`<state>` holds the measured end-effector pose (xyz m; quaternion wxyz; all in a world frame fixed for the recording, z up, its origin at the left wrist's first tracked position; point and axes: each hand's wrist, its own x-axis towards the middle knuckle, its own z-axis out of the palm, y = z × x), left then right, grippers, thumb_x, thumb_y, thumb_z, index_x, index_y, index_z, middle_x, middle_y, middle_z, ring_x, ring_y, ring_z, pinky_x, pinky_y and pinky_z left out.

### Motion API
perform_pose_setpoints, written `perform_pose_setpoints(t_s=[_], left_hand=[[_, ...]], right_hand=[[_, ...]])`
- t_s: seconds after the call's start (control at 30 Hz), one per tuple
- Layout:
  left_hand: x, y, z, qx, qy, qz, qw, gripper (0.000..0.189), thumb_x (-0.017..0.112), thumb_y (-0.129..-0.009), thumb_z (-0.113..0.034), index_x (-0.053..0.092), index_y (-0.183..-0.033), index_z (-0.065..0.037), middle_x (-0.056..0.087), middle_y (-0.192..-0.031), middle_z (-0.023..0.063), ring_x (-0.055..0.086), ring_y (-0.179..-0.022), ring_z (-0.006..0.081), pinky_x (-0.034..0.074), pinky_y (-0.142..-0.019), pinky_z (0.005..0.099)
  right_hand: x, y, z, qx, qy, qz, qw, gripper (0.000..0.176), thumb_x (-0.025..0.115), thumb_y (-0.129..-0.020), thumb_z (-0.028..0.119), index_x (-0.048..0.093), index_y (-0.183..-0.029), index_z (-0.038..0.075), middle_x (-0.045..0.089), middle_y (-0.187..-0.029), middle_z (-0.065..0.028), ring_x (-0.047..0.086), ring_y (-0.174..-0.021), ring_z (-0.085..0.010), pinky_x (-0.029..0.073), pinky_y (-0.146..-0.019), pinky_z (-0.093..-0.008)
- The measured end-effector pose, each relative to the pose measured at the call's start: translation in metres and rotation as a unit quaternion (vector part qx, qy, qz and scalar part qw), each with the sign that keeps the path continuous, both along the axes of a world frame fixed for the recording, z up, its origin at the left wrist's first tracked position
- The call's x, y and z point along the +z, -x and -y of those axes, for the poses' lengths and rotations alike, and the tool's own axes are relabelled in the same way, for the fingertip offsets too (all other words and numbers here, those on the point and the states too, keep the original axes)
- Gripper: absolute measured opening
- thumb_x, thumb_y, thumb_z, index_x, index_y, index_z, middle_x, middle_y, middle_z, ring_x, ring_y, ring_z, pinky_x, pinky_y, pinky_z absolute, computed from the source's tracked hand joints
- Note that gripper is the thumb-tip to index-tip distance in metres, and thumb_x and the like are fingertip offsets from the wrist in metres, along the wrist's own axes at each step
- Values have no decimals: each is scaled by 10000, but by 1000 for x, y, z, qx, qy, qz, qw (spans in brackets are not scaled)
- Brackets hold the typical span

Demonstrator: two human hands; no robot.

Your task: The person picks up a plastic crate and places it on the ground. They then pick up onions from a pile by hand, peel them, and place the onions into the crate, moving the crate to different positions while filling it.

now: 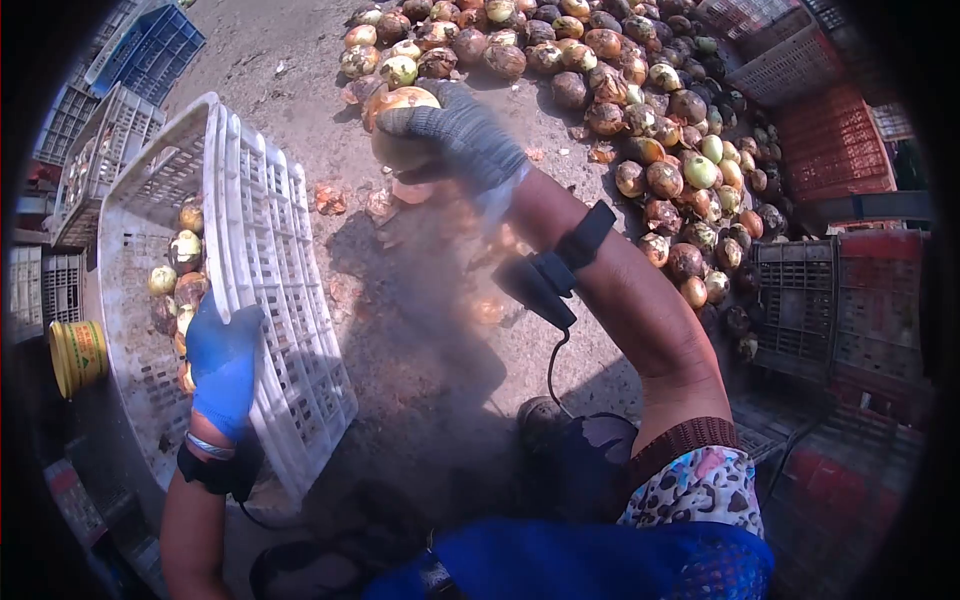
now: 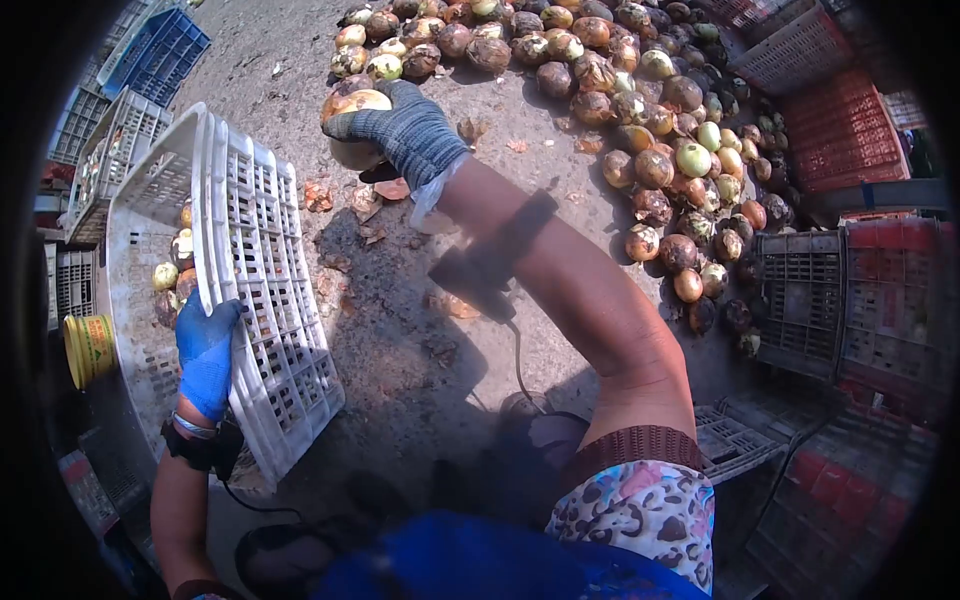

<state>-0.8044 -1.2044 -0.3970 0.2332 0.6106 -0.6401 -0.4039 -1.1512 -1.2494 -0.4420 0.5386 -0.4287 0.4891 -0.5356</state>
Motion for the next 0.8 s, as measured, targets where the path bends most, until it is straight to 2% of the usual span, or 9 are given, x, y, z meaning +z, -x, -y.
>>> perform_pose_setpoints(t_s=[0.1,0.17,0.27,0.3,0.4,0.53,0.6,0.77,0.8], left_hand=[[1,-10,-2,-29,5,33,999,365,588,-881,-66,592,-1231,36,687,-1032,91,632,-893,161,512,-802,313],[-6,-11,0,-11,16,34,999,354,583,-893,-64,593,-1234,30,675,-997,68,607,-852,125,505,-767,294],[0,1,-3,2,-6,-35,999,345,576,-899,-61,595,-1231,31,666,-957,49,584,-827,92,492,-734,270],[7,3,-3,10,-29,4,1000,352,555,-886,-16,603,-1228,52,695,-1091,97,641,-957,158,501,-872,297],[13,10,-4,12,-20,4,1000,359,555,-884,-9,606,-1234,52,697,-1097,100,647,-960,166,501,-877,298],[7,6,-3,55,-45,-19,997,256,568,-903,-46,616,-1145,23,664,-969,37,591,-796,91,485,-705,259],[6,7,-3,51,-31,-4,998,259,567,-903,-49,617,-1147,25,665,-971,38,593,-805,92,484,-715,258],[6,5,-3,35,-22,-1,999,292,570,-895,-51,626,-1170,28,674,-965,42,600,-823,96,485,-746,258],[4,2,-2,33,-19,19,999,303,570,-888,-49,628,-1175,29,677,-963,43,601,-828,98,487,-752,260]], right_hand=[[56,-34,-8,8,51,14,999,965,878,-690,466,453,-1394,-39,586,-1242,-259,634,-1127,-308,597,-835,-390],[27,3,8,-32,156,-454,877,913,838,-716,517,496,-1375,-15,539,-1317,-264,590,-1192,-351,521,-986,-426],[-15,107,-35,-128,-17,-619,775,687,810,-735,451,613,-1265,61,585,-1269,-212,584,-1172,-363,454,-1029,-428],[-10,135,-54,-148,-128,-657,728,713,814,-728,444,603,-1296,68,581,-1285,-213,578,-1185,-375,456,-1028,-433],[-49,233,-91,-177,-295,-686,641,786,777,-731,505,533,-1409,190,544,-1384,-205,553,-1249,-389,455,-1029,-465],[-102,261,-130,-205,-319,-659,649,788,798,-734,416,516,-1429,174,555,-1369,-213,547,-1265,-375,439,-1063,-438],[-113,256,-141,-274,-294,-575,713,727,793,-742,364,545,-1389,145,567,-1337,-228,554,-1249,-375,460,-1042,-424],[-101,224,-158,-253,-238,-630,694,671,805,-698,284,588,-1306,101,621,-1220,-232,619,-1121,-375,489,-995,-417],[-102,224,-156,-291,-244,-560,736,678,812,-686,274,585,-1295,83,638,-1178,-214,633,-1100,-355,494,-985,-401]])
